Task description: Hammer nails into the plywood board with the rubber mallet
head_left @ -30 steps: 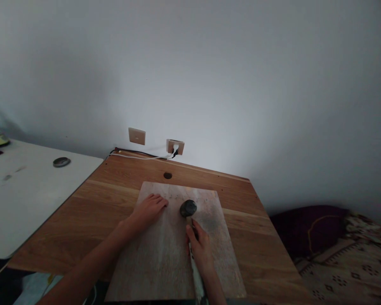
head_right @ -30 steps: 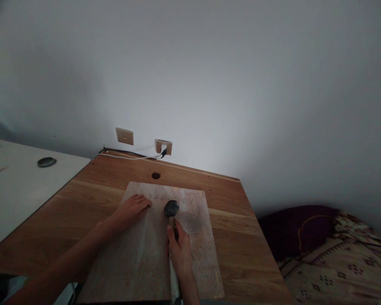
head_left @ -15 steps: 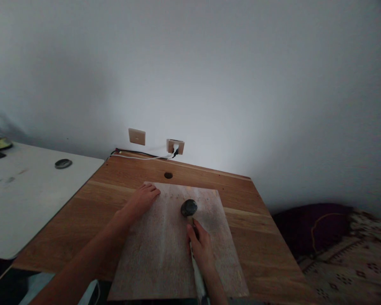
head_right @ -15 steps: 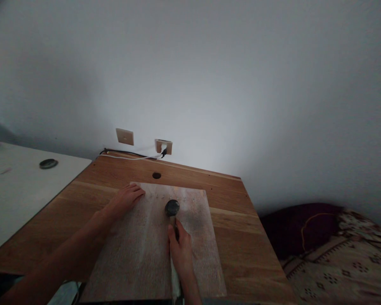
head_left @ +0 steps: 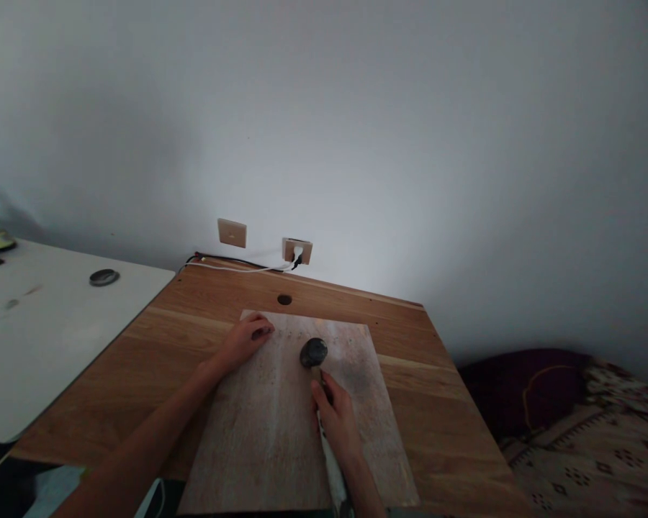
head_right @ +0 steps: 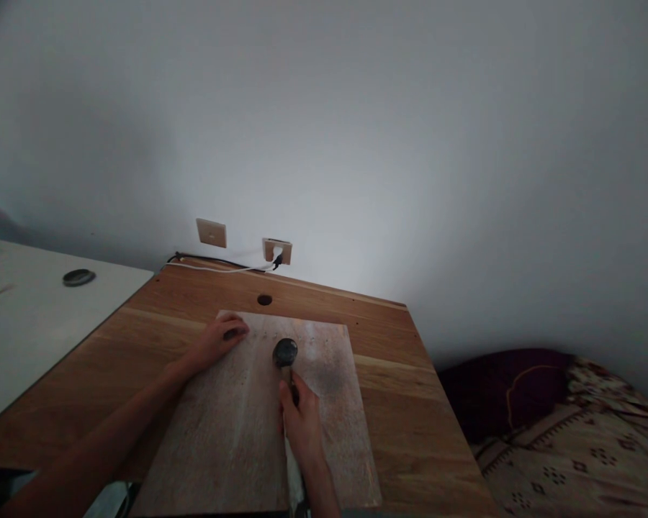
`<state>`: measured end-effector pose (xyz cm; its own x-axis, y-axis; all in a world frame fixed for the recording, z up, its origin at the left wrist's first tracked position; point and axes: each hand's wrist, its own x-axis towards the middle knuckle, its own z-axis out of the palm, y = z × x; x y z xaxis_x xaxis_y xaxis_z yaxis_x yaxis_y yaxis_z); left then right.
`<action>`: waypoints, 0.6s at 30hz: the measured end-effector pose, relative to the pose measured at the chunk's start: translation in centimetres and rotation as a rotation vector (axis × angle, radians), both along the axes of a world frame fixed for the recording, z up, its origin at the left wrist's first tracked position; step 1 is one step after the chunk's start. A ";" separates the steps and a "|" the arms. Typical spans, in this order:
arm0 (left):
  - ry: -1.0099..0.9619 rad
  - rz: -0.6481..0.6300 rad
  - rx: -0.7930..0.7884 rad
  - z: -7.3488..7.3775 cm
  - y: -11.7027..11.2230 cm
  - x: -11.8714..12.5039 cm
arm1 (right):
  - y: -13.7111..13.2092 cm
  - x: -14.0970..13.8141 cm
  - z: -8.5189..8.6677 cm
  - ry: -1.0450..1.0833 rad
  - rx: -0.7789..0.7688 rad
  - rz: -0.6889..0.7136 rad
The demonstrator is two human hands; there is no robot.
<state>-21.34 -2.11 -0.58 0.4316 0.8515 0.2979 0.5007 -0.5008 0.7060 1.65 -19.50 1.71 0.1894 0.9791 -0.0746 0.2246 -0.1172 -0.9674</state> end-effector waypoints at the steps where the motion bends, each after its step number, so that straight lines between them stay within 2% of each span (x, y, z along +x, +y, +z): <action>1: -0.004 0.001 -0.010 0.2 -0.1 0.0 | 0.4 -0.3 0.4 0.011 -0.002 0.018; 9: -0.038 0.059 -0.126 0.9 -0.6 0.2 | 5.3 -4.3 3.3 0.074 0.021 0.148; 13: -0.065 0.096 -0.140 1.0 -0.7 0.2 | 7.0 -5.8 3.4 0.027 0.024 0.190; 18: -0.068 0.126 -0.140 0.7 -0.7 0.2 | 7.5 -6.5 2.7 -0.017 0.042 0.179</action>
<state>-21.14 -2.80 0.14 0.3016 0.9327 0.1978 0.5022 -0.3318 0.7985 -4.88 -12.04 4.42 0.0128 0.9994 -0.0314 0.2548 -0.0336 -0.9664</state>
